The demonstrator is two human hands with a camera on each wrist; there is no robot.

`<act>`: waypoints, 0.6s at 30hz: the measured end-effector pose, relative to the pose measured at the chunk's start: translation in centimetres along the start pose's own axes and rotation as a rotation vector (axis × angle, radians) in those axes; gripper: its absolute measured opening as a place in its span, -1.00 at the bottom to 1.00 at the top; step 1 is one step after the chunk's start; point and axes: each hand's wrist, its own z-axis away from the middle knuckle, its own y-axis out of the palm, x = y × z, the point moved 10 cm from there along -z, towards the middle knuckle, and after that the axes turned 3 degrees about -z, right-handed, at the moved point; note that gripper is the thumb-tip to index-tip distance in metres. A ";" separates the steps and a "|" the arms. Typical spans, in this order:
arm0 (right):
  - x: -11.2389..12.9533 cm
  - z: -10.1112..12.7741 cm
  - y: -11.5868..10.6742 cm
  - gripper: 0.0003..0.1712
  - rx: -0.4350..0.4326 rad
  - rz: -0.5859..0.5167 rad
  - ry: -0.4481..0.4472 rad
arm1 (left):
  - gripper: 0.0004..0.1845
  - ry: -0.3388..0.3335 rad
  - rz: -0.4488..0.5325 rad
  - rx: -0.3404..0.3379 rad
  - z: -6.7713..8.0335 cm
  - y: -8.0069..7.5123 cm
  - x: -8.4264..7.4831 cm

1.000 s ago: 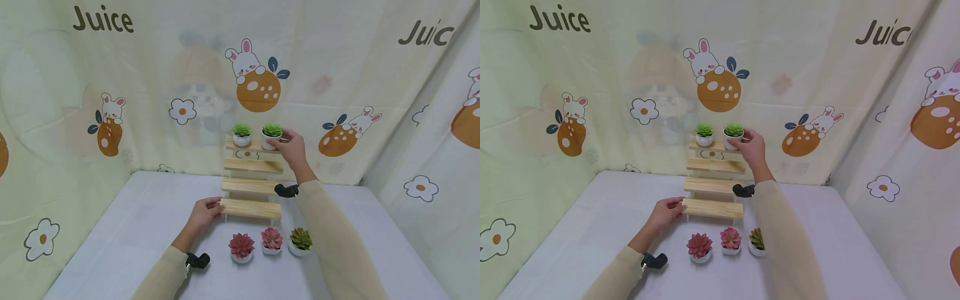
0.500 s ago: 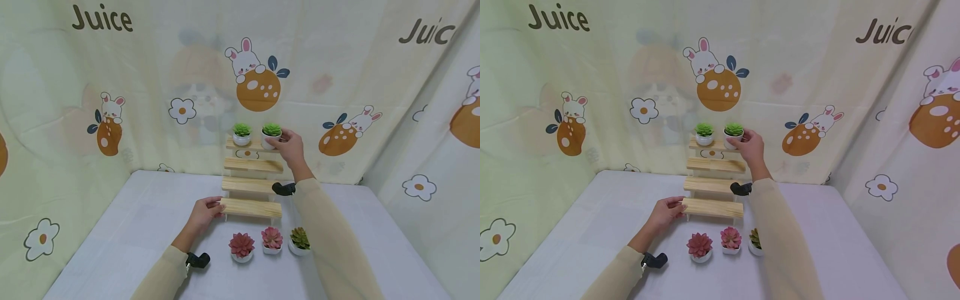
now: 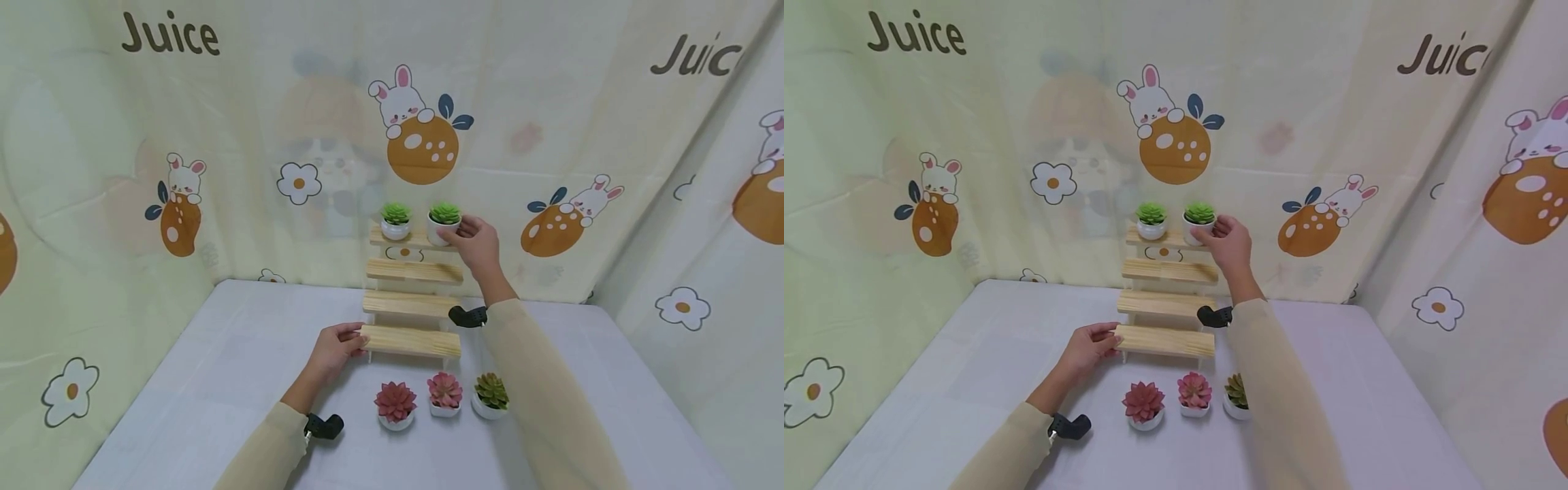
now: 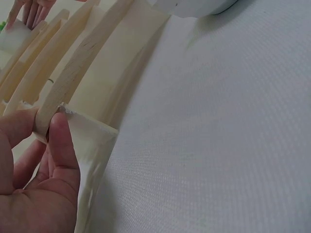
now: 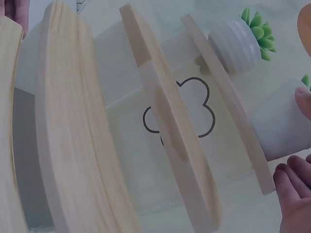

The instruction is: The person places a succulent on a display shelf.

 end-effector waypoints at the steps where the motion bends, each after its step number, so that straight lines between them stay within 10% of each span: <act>1: 0.0 0.2 -0.2 -0.07 -0.008 -0.007 0.000 | -0.59 -0.002 0.004 0.001 0.0 0.0 0.0; 18: -2.6 5.9 -3.0 -0.22 0.016 -0.018 -0.057 | -0.60 -0.003 -0.006 -0.014 0.1 -0.1 0.0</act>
